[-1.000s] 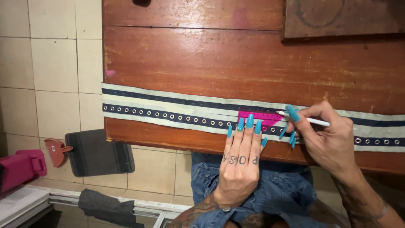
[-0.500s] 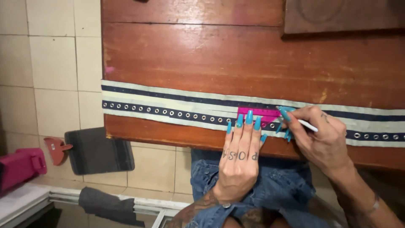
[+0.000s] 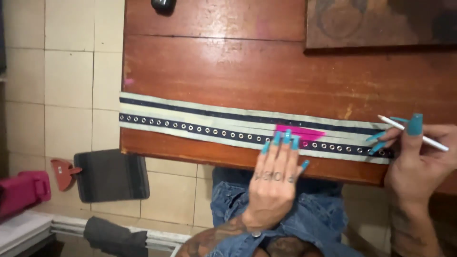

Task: Marking measurement points on a strap using a ruler and a marker

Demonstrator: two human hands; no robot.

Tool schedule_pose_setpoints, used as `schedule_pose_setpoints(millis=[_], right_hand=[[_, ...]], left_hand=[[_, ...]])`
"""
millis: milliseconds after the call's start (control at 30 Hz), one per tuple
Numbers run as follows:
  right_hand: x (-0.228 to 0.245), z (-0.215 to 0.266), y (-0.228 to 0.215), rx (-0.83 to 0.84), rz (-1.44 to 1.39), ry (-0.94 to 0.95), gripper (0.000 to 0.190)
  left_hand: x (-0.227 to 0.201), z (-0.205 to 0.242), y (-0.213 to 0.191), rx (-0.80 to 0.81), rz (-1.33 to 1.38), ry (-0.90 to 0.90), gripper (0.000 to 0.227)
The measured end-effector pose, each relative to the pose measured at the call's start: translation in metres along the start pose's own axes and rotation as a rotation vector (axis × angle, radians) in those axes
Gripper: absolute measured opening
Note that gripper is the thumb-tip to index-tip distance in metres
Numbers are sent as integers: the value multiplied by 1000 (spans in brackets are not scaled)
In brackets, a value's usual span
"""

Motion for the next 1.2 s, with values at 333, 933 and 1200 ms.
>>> schedule_pose_setpoints(millis=[333, 933, 1200], right_hand=[[10, 12, 2, 172, -5, -68, 17], [13, 11, 10, 619, 76, -429, 12], [3, 20, 4, 374, 5, -331, 12]], left_hand=[[-43, -21, 0, -63, -44, 12, 27], [-38, -20, 11, -7, -83, 7, 28], [-29, -21, 7, -5, -70, -7, 26]])
Point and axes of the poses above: each hand's wrist, its own z-axis away from the middle knuckle, its own y-axis out of the palm, x = y × z, the point moved 4 cm from there along -z, towards the middle knuckle, and after that the axes turned 10 degrees about x, right-handed, at the moved point
